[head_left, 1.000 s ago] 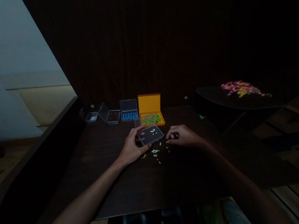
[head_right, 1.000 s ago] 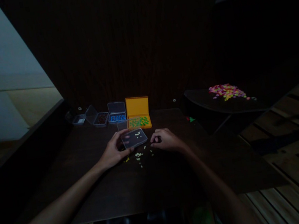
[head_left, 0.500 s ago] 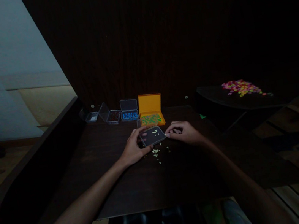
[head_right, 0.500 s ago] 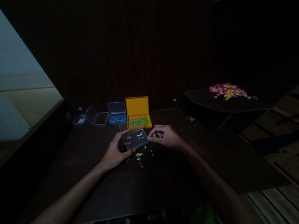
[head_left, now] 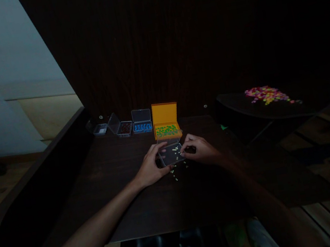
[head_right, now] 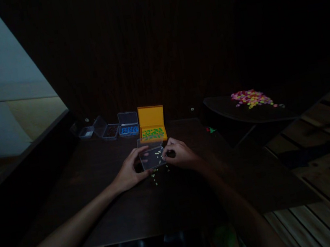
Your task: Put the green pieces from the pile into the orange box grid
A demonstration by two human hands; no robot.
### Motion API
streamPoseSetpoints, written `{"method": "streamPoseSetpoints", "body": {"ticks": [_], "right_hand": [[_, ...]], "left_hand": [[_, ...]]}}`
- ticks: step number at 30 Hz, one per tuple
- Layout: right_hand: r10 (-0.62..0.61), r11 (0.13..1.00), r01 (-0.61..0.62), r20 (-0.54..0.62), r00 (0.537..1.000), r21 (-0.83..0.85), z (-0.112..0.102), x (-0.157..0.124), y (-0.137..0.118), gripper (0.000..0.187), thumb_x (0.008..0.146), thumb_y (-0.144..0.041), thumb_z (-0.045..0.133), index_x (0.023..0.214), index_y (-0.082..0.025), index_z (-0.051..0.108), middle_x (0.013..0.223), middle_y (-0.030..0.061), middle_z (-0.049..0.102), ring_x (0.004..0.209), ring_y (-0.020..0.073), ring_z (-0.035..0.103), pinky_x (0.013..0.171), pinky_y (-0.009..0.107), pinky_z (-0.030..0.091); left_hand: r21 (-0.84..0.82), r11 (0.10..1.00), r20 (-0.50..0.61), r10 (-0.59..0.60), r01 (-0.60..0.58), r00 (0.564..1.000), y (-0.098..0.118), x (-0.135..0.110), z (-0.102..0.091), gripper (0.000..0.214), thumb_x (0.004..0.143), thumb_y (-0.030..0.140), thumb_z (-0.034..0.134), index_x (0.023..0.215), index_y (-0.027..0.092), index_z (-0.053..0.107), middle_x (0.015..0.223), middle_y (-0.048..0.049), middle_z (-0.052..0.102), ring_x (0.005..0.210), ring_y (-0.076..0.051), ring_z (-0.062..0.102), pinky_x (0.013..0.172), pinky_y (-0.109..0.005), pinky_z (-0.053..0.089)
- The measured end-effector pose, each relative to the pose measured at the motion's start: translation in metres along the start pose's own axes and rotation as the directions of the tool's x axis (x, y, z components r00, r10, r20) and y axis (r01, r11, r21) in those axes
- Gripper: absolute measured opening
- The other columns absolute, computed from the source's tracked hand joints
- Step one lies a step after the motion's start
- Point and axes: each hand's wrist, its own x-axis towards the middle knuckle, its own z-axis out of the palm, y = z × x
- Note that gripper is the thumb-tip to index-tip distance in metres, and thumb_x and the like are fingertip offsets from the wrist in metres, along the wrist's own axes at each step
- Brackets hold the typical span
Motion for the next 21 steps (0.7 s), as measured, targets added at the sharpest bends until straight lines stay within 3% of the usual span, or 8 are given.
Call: {"method": "streamPoseSetpoints", "body": {"ticks": [6,11,13,15,18,21], "right_hand": [[0.011,0.999,-0.010,-0.022,1.000,0.051,-0.003,0.001,0.000,0.008,0.075,-0.019,0.066,0.080,-0.019,0.071,0.077,0.0016,0.055,0.070,0.0137,0.053,0.064,0.025,0.043],[0.091,0.985,-0.079,-0.073,0.993,0.152,-0.012,0.001,0.000,0.009,0.073,-0.019,0.058,0.076,-0.017,0.067,0.071,0.0004,0.055,0.062,0.0117,0.049,0.055,0.022,0.038],[0.125,0.978,-0.124,0.002,0.992,0.168,-0.014,-0.001,0.002,0.008,0.072,-0.017,0.057,0.073,-0.017,0.065,0.064,-0.0017,0.053,0.056,0.0104,0.046,0.052,0.022,0.036],[0.127,0.975,-0.151,0.154,0.980,0.160,-0.015,-0.004,0.002,0.008,0.070,-0.016,0.057,0.073,-0.017,0.064,0.059,-0.0035,0.053,0.053,0.0094,0.044,0.050,0.021,0.033],[0.085,0.984,-0.138,0.381,0.921,0.114,-0.016,-0.006,0.002,0.011,0.071,-0.016,0.059,0.078,-0.017,0.067,0.061,-0.0035,0.057,0.053,0.0093,0.046,0.051,0.020,0.034],[0.073,0.990,-0.121,0.459,0.885,0.076,-0.014,-0.005,0.002,0.013,0.076,-0.023,0.062,0.085,-0.016,0.069,0.066,-0.0011,0.060,0.057,0.0101,0.050,0.053,0.020,0.037]], "left_hand": [[-0.013,1.000,-0.014,0.005,-0.005,1.000,0.000,0.000,-0.001,0.067,0.069,0.020,0.076,0.130,0.024,0.050,0.125,-0.0086,0.051,0.113,-0.025,0.058,0.094,-0.042,0.054],[-0.012,1.000,-0.039,-0.003,0.003,0.999,0.001,0.002,-0.005,0.066,0.070,0.023,0.076,0.130,0.023,0.049,0.125,-0.0087,0.051,0.114,-0.025,0.057,0.095,-0.042,0.053],[-0.005,1.000,-0.067,-0.005,0.005,0.998,0.000,0.003,-0.008,0.065,0.069,0.022,0.075,0.129,0.023,0.049,0.123,-0.0085,0.052,0.113,-0.025,0.058,0.094,-0.042,0.053],[0.003,1.000,-0.094,-0.015,0.015,0.995,-0.002,0.004,-0.010,0.065,0.069,0.020,0.075,0.128,0.022,0.049,0.121,-0.0086,0.052,0.112,-0.024,0.058,0.092,-0.042,0.054],[-0.002,1.000,-0.119,-0.031,0.031,0.992,-0.005,0.005,-0.013,0.065,0.068,0.019,0.075,0.127,0.020,0.049,0.120,-0.0093,0.053,0.111,-0.024,0.058,0.091,-0.042,0.055],[-0.009,0.999,-0.127,-0.033,0.032,0.991,-0.006,0.006,-0.014,0.064,0.068,0.020,0.075,0.127,0.020,0.050,0.121,-0.0096,0.052,0.112,-0.025,0.058,0.092,-0.043,0.054]]}}
